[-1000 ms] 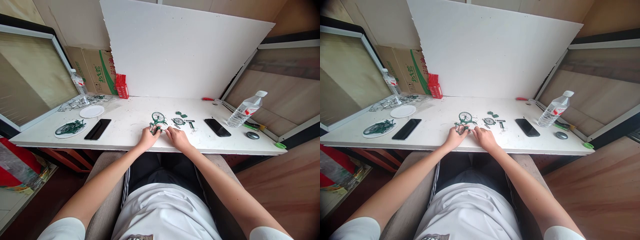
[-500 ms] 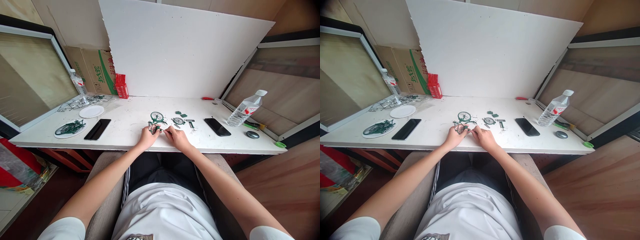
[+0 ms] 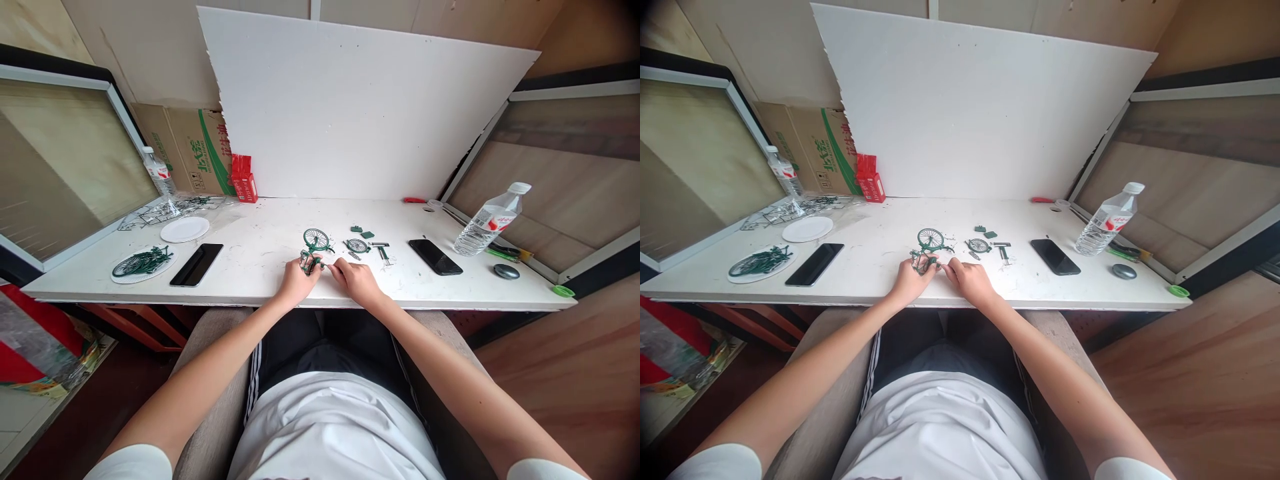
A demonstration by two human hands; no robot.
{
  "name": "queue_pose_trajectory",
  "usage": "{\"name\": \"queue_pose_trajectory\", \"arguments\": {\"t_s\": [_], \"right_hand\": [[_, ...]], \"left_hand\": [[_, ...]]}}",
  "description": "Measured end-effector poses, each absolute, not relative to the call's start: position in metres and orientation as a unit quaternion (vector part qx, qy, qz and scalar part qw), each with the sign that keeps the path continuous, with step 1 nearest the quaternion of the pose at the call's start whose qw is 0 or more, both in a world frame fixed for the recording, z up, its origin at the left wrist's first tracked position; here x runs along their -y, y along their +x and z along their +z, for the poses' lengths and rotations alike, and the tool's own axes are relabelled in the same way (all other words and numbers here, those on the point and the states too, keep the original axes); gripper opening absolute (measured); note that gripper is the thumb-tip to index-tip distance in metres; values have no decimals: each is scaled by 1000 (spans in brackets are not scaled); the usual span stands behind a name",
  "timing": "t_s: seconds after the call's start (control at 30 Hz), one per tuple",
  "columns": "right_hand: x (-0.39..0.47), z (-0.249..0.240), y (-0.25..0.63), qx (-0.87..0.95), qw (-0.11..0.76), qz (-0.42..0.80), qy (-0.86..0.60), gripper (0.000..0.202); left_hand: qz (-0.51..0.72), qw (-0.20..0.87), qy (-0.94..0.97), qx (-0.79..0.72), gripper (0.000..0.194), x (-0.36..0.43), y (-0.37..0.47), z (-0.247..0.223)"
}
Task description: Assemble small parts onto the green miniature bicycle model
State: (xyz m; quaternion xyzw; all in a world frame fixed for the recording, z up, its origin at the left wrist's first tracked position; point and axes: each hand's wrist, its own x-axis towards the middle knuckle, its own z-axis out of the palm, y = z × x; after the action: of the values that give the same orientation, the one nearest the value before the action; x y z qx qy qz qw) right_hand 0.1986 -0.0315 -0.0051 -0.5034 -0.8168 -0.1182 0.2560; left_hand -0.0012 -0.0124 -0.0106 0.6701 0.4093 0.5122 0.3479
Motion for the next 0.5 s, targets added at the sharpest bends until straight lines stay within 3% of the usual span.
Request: {"name": "queue_pose_trajectory", "arguments": {"t_s": [0.5], "right_hand": [[36,3,195,840,260,-64,-471,27]], "left_hand": [[511,317,683,-414,22,15,0,-5]]}}
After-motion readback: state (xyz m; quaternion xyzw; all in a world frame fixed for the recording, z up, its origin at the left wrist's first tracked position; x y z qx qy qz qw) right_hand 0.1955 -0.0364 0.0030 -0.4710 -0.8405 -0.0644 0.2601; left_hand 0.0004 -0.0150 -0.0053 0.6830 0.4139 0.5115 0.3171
